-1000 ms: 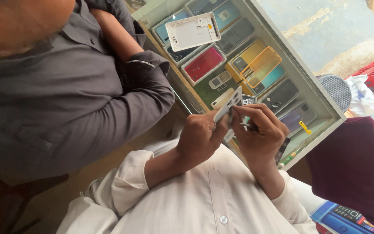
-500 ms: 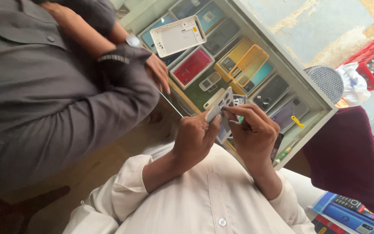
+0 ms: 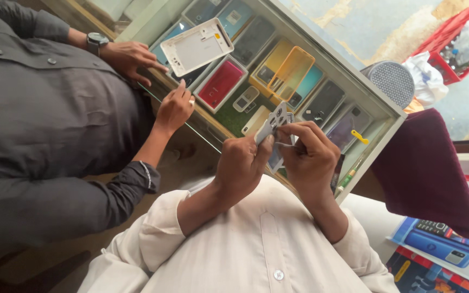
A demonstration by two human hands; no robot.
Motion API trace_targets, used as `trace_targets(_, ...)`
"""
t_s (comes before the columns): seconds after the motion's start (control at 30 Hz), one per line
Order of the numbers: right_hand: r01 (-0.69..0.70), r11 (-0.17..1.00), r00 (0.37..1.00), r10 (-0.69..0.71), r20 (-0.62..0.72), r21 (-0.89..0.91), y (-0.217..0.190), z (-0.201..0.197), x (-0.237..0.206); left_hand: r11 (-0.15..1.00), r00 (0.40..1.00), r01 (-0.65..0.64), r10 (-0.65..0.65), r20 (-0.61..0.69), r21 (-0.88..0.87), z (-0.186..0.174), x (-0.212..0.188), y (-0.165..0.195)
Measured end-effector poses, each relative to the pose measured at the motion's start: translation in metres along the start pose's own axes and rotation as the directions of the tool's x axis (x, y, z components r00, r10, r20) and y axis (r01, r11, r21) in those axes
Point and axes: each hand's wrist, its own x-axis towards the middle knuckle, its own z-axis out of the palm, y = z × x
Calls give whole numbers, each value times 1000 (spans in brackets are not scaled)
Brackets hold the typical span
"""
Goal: The person uses a small metal tool to pry open a smartphone and remove a SIM card. They then apply adhesive from a tube along the edges of the phone's back cover. The person handles the phone, SIM card, adhesive tube, and tool throughout the process.
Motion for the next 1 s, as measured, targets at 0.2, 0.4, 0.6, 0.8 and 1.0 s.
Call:
trace_targets(0.2, 36, 999, 998, -38, -50, -40, 3, -6, -4, 995, 997, -67, 70, 36, -68, 5, 2, 3)
trace_targets(0.4, 22, 993, 996, -31, -84, -115, 13, 0, -4, 994, 994, -77, 83, 67, -77, 10, 8, -3)
trace_targets(0.6, -21, 992, 980, -4, -197, -124, 19, 9, -11, 995, 990, -62, 72, 121, -82, 11, 13, -8)
trace_targets(0.8, 2, 990, 963, -40, -268, -138, 19, 11, -20, 988, 985, 2, 24, 168, -154, 10, 13, -5)
trace_targets(1.0, -267, 905, 896, 360, -260, 331, 33, -5, -17, 972, 981, 134, -102, 164, -194, 11, 6, -21)
